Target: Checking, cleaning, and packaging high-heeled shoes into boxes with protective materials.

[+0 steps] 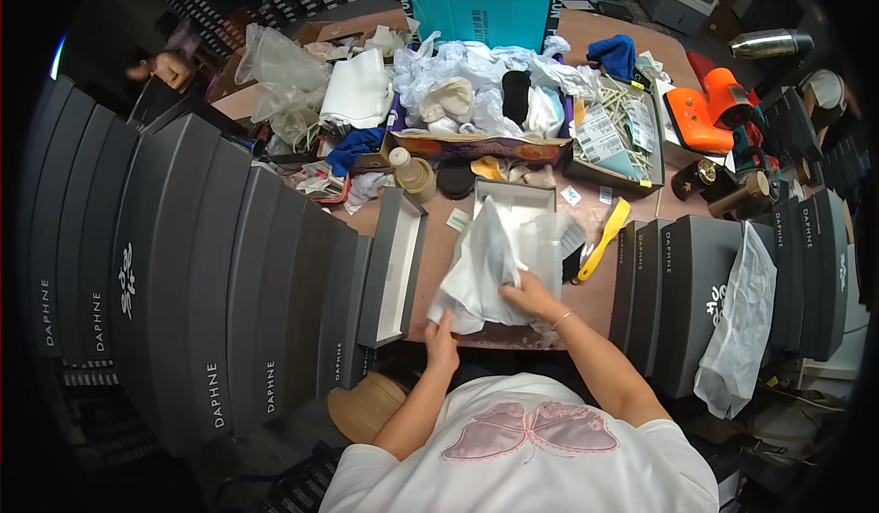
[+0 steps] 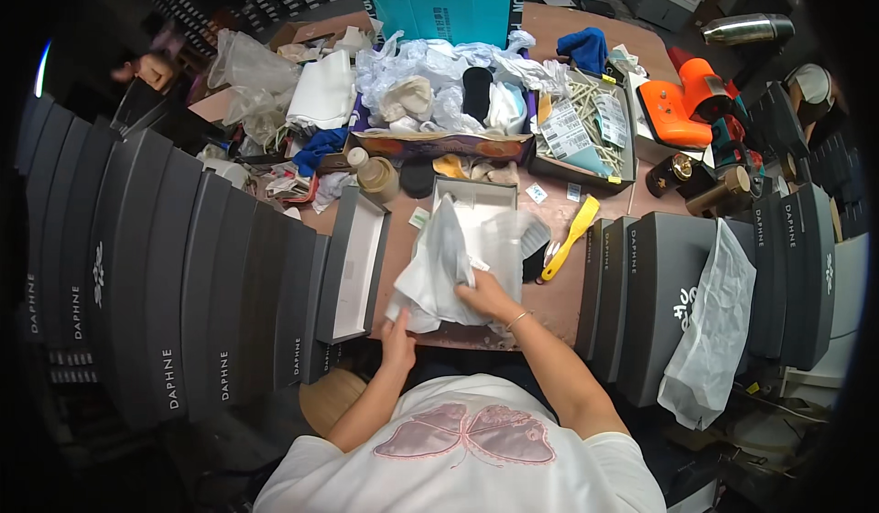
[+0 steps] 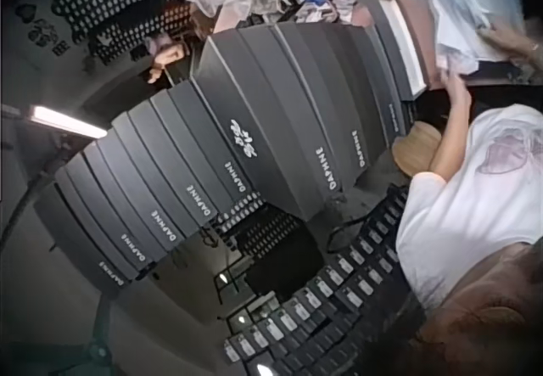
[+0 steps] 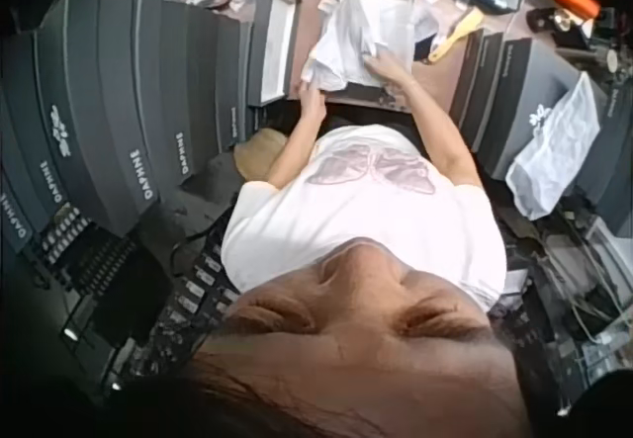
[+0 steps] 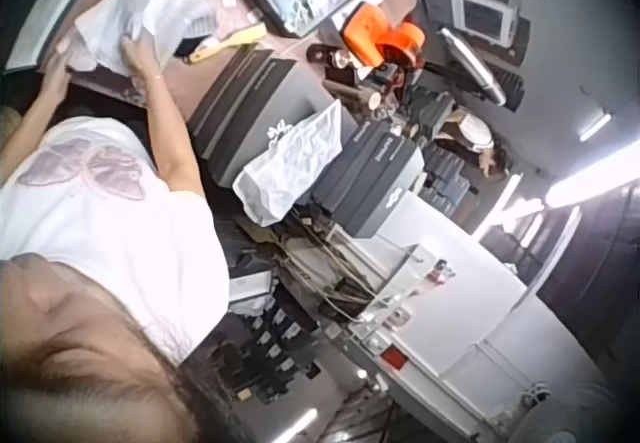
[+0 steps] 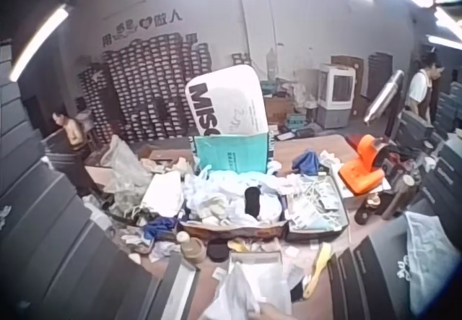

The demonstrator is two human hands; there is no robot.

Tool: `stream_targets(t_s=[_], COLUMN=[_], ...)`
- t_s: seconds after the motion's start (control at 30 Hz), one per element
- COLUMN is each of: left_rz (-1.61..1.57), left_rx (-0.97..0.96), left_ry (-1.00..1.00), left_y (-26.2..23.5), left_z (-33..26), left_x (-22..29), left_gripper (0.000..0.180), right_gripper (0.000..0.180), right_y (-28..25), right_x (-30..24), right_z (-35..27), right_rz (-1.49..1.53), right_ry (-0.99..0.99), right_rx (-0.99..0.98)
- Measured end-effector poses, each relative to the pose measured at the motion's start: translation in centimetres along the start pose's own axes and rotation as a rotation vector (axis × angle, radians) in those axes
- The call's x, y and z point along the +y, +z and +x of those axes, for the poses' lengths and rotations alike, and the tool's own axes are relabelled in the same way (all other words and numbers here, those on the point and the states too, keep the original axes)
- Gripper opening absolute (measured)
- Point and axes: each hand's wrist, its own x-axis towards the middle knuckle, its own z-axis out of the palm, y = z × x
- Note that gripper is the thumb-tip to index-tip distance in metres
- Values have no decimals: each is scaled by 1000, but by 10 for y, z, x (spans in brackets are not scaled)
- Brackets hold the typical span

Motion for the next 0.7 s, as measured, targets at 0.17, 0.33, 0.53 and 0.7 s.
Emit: stream_targets(t_s=[0.17,0.33,0.53,0.7], left_rz=[384,-64,-60,409], left_rx=[-22,196,99,-253], left_ry=[607,368,409,584], left_y=[29,31,64,59], left_z=[2,39,49,-1], left_x=[86,68,94,86], left_gripper=[21,36,37,48], right_gripper=[39,33,56,77], right_y=[32,-13,22,62], right_x=[33,-23,21,12], right_z=[13,-5,5,15], right_rz=[-43,673,-233,-611], right_ry=[33,85,98,85], right_rx=[77,397,-5,-12])
